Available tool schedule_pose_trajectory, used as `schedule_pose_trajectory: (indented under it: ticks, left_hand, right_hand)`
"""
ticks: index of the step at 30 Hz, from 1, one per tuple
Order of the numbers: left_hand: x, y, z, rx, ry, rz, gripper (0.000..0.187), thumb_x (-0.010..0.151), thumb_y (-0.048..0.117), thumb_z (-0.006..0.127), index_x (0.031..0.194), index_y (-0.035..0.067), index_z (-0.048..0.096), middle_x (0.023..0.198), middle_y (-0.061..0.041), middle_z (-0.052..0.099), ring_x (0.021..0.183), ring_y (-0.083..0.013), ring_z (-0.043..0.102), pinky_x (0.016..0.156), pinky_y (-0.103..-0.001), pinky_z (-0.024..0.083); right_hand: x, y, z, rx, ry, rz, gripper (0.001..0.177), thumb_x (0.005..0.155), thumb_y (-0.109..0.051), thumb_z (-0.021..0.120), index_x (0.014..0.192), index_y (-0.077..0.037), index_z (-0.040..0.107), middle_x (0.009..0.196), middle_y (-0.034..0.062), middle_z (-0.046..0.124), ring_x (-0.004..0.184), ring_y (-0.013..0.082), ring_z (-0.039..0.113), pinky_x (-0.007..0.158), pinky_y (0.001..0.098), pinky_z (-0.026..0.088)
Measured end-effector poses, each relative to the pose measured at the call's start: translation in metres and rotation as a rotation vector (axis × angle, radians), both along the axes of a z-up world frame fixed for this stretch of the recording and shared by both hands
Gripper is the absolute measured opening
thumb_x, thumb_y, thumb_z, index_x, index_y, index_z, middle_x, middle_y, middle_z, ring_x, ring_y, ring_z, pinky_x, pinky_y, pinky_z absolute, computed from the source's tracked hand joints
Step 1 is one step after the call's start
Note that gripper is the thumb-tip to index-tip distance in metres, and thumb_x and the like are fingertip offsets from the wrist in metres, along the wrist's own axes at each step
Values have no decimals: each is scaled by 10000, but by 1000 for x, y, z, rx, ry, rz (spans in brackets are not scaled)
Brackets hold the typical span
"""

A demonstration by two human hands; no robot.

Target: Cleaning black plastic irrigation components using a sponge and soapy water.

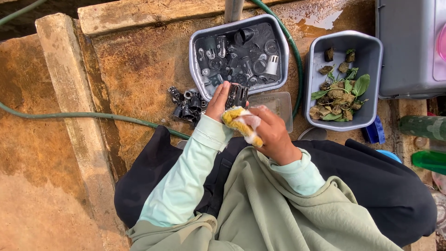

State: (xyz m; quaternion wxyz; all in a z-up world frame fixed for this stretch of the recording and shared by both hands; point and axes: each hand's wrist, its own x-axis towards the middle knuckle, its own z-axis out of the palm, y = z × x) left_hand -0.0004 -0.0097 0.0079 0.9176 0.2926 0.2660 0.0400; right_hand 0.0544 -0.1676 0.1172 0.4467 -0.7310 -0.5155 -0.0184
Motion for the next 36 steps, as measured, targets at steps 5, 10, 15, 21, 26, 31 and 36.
schedule_pose_trajectory:
  ticks: [5, 10, 15, 21, 26, 31, 36]
  left_hand:
    - [-1, -1, 35, 18, -74, -256, 506, 978, 567, 536, 1237, 135, 484, 900, -73, 663, 645, -199, 692, 399, -302, 467]
    - [6, 4, 18, 25, -112, -116, 464, 1007, 506, 596, 1187, 90, 499, 968, -84, 664, 843, -228, 735, 814, -440, 649]
    - [8, -2, 28, -14, 78, -178, 628, 960, 609, 521, 1177, 50, 710, 993, -87, 747, 844, -148, 745, 750, -316, 618]
    - [5, -5, 37, -118, 23, -140, 624, 981, 562, 534, 1190, -12, 664, 1038, -105, 746, 880, -187, 744, 774, -344, 635]
    - [1, -6, 5, -19, 31, -167, 691, 1022, 597, 534, 1222, -47, 687, 997, -101, 725, 848, -158, 699, 773, -293, 594]
    - [5, -6, -13, 246, -100, -147, 632, 993, 576, 648, 1277, 12, 664, 1101, -14, 685, 981, -83, 615, 876, -249, 521]
    - [3, 2, 51, 1172, -80, -217, 562, 757, 340, 929, 1148, 78, 622, 1022, -30, 585, 909, -174, 646, 847, -311, 547]
  right_hand:
    - [20, 0, -1, 6, -7, -311, 315, 863, 16, 806, 1140, -11, 658, 1115, 170, 644, 990, 344, 662, 818, 408, 537]
    - [13, -16, 0, 61, 105, -354, 311, 862, 58, 769, 1140, -26, 658, 1088, 137, 636, 986, 330, 656, 841, 399, 521]
    - [0, -3, -18, 36, -28, -189, 339, 813, 40, 766, 1131, -51, 691, 1059, 154, 632, 945, 351, 651, 815, 413, 530]
    - [4, 7, -5, 74, -14, -271, 330, 861, 50, 755, 1163, -35, 654, 1129, 172, 651, 1001, 361, 670, 855, 409, 542]
    - [-6, -9, -26, 64, -19, -198, 318, 830, 8, 784, 1119, -27, 655, 1100, 179, 644, 975, 364, 665, 839, 412, 544]
    - [27, -1, -7, 44, 50, -430, 231, 940, 15, 780, 1129, 2, 648, 1110, 156, 634, 999, 342, 667, 852, 392, 538]
    - [40, -12, 19, 28, 116, -232, 276, 905, 31, 779, 1154, -29, 679, 1092, 143, 626, 982, 317, 659, 834, 371, 523]
